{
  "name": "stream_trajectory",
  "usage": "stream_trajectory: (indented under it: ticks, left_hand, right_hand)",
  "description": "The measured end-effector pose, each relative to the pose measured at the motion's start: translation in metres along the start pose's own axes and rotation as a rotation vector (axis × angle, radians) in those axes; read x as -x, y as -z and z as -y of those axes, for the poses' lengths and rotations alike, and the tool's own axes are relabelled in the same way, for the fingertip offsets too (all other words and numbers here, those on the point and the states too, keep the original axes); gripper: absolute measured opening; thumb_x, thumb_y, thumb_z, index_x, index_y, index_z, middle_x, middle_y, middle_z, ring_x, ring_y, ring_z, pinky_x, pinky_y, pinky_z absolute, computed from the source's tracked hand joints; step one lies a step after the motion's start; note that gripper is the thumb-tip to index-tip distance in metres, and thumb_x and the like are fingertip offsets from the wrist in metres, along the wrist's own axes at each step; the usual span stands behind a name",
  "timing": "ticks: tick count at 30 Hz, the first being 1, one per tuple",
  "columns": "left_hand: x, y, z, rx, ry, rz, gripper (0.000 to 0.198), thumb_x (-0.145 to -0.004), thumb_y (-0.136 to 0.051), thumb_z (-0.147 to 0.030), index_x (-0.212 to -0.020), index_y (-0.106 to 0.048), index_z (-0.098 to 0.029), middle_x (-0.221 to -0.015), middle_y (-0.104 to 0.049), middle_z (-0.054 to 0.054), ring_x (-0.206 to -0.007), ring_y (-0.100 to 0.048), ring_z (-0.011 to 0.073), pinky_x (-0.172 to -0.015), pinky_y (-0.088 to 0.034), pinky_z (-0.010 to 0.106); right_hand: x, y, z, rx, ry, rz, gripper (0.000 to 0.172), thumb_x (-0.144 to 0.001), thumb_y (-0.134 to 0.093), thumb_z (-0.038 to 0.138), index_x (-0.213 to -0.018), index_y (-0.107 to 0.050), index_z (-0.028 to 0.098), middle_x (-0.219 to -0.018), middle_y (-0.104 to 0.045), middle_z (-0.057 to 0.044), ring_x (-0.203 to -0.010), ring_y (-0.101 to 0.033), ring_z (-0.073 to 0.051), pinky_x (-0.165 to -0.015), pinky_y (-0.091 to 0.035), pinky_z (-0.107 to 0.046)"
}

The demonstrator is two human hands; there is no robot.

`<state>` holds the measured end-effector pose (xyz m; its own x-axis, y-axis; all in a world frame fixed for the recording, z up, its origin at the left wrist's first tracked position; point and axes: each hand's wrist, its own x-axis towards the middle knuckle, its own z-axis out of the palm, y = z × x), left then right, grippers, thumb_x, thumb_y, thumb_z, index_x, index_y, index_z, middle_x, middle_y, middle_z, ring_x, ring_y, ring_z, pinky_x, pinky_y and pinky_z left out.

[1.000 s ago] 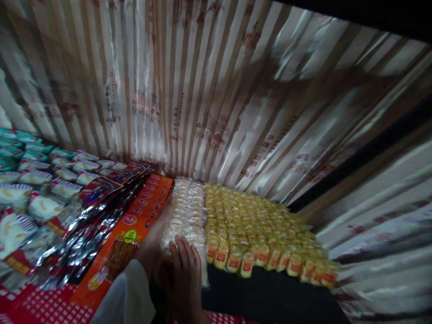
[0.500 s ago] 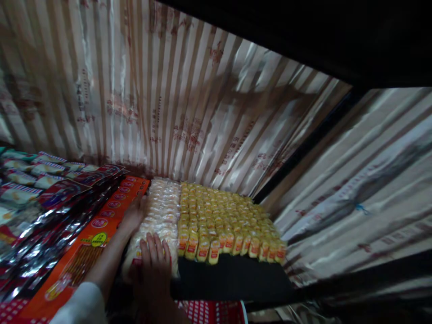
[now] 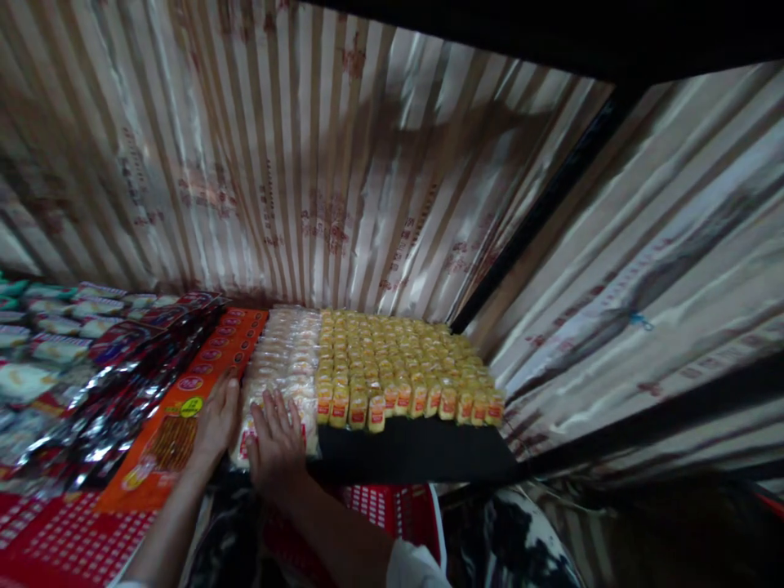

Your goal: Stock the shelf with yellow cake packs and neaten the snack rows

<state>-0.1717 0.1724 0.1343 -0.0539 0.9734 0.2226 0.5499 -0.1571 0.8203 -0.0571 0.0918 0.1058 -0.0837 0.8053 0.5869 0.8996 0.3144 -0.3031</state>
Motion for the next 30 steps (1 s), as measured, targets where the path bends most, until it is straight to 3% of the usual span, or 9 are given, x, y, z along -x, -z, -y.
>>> stream_trajectory:
  ticks: [8,15,18,24,27,30]
  left_hand:
    - [0.034,-0.007,0.008,0.054,0.096,-0.038,0.05,-0.088,-0.026,-0.043,-0.12,-0.053,-0.014,-0.132,-0.052,0.013,-0.13,-0.038,0.021,-0.111,-0.026,0.042]
    - [0.038,-0.014,0.007,0.024,0.078,0.022,0.057,-0.089,-0.027,-0.045,-0.132,-0.042,-0.01,-0.141,-0.04,0.015,-0.134,-0.032,0.022,-0.113,-0.022,0.043]
    - [0.04,-0.018,0.003,-0.018,0.011,0.015,0.058,-0.09,-0.027,-0.045,-0.135,-0.038,-0.009,-0.142,-0.038,0.016,-0.136,-0.028,0.0228,-0.113,-0.02,0.045]
    - [0.055,-0.027,-0.014,-0.153,-0.202,-0.141,0.056,-0.091,-0.03,-0.04,-0.136,-0.035,-0.006,-0.148,-0.026,0.019,-0.139,-0.017,0.0255,-0.113,-0.019,0.048]
    - [0.066,-0.03,-0.029,-0.194,-0.313,-0.116,0.049,-0.09,-0.033,-0.036,-0.13,-0.043,-0.009,-0.146,-0.029,0.018,-0.138,-0.02,0.0269,-0.111,-0.024,0.048]
    - [0.08,-0.04,-0.047,-0.201,-0.426,-0.081,0.039,-0.089,-0.037,-0.029,-0.121,-0.053,-0.015,-0.139,-0.041,0.014,-0.133,-0.033,0.0257,-0.107,-0.033,0.045]
  right_hand:
    - [-0.002,-0.002,-0.003,-0.05,0.017,-0.044,0.045,-0.091,-0.036,0.025,-0.134,-0.043,0.014,-0.144,-0.038,-0.011,-0.136,-0.026,-0.023,-0.111,-0.023,-0.045]
    - [0.005,0.029,-0.013,-0.068,0.062,-0.04,0.042,-0.089,-0.036,0.017,-0.128,-0.049,0.011,-0.143,-0.037,-0.015,-0.136,-0.025,-0.025,-0.107,-0.03,-0.047]
    - [0.026,0.045,-0.02,-0.066,0.047,-0.022,0.041,-0.09,-0.035,0.018,-0.128,-0.048,0.011,-0.143,-0.037,-0.016,-0.136,-0.025,-0.026,-0.105,-0.033,-0.05]
    - [0.061,0.059,-0.035,-0.125,0.018,0.057,0.045,-0.092,-0.034,0.02,-0.136,-0.038,0.013,-0.143,-0.037,-0.014,-0.136,-0.027,-0.023,-0.104,-0.039,-0.046]
    - [0.067,0.07,-0.043,-0.166,0.007,0.072,0.043,-0.092,-0.034,0.018,-0.134,-0.041,0.014,-0.144,-0.037,-0.013,-0.136,-0.027,-0.022,-0.106,-0.037,-0.045]
    - [0.077,0.084,-0.055,-0.17,-0.072,0.037,0.039,-0.092,-0.035,0.018,-0.13,-0.045,0.016,-0.141,-0.04,-0.011,-0.133,-0.031,-0.021,-0.105,-0.038,-0.045]
